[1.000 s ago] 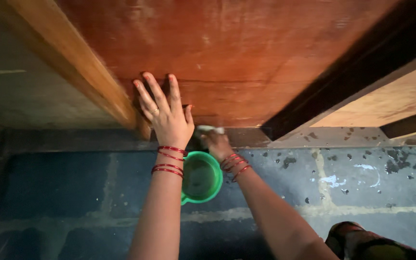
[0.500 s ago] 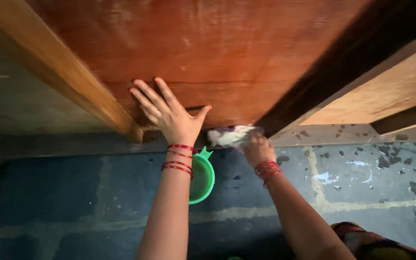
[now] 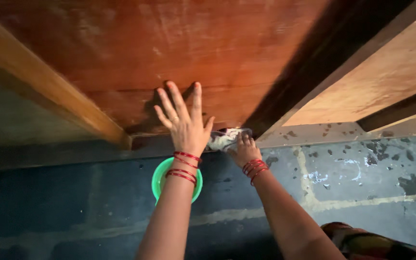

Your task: The person wipes a wooden surface with a cloth, repeatedly dipping the cloth into a green cup of water. The person cleans the lower section of a wooden structure, moving the cloth across the surface and along the edges.

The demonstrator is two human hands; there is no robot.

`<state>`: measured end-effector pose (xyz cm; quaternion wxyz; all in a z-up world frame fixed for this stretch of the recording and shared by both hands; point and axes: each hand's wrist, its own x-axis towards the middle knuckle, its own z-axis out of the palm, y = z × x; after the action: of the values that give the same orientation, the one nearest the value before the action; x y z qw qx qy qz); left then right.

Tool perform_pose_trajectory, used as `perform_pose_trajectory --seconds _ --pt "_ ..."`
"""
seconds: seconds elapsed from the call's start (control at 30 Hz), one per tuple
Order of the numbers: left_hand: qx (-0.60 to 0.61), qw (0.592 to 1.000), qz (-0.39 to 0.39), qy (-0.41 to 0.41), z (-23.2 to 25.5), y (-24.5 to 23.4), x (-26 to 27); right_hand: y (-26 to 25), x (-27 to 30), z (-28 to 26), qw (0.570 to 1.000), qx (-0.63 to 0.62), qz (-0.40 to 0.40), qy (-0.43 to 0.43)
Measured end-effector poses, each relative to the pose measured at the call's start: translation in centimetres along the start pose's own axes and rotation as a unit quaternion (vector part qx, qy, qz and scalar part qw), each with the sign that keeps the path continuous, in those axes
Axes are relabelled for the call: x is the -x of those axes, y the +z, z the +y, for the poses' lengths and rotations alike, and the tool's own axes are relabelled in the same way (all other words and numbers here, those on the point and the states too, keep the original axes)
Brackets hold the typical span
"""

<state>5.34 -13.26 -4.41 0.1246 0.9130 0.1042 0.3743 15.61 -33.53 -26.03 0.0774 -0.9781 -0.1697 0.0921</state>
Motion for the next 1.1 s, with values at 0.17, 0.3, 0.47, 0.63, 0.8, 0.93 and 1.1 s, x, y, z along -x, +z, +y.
perform_pose_trajectory --seconds 0.17,0.3,0.47,0.63,0.8,0.93,1.1 --pt "-0.026 0.997 -0.038 0.058 2.7 1.8 0.4 -0.6 2.9 -0.3 0.982 -0.013 0.177 -0.059" --pt "0.013 0.994 -0.063 0.085 4.6 3.6 2.1 -0.5 5.3 1.0 0.968 -0.086 0.236 -0.015" --pt "0.064 0.977 -0.182 0.091 6.1 5.9 4.9 -0.9 7.0 3.6 0.886 -0.203 0.376 0.177" --pt "0.073 0.95 -0.302 0.008 6.6 8.8 7.2 -4.5 6.5 5.4 0.887 -0.237 0.386 0.086" --pt "0.132 0.878 -0.434 -0.153 7.4 12.7 9.6 -7.8 5.6 4.2 0.794 -0.539 0.233 0.155" --pt "0.168 0.904 -0.339 -0.201 7.7 14.5 10.5 -8.4 5.6 6.4 0.876 -0.333 0.34 0.083" --pt "0.371 0.912 -0.053 -0.167 9.2 14.5 7.6 -8.8 6.1 9.3 0.848 -0.26 0.456 0.076"
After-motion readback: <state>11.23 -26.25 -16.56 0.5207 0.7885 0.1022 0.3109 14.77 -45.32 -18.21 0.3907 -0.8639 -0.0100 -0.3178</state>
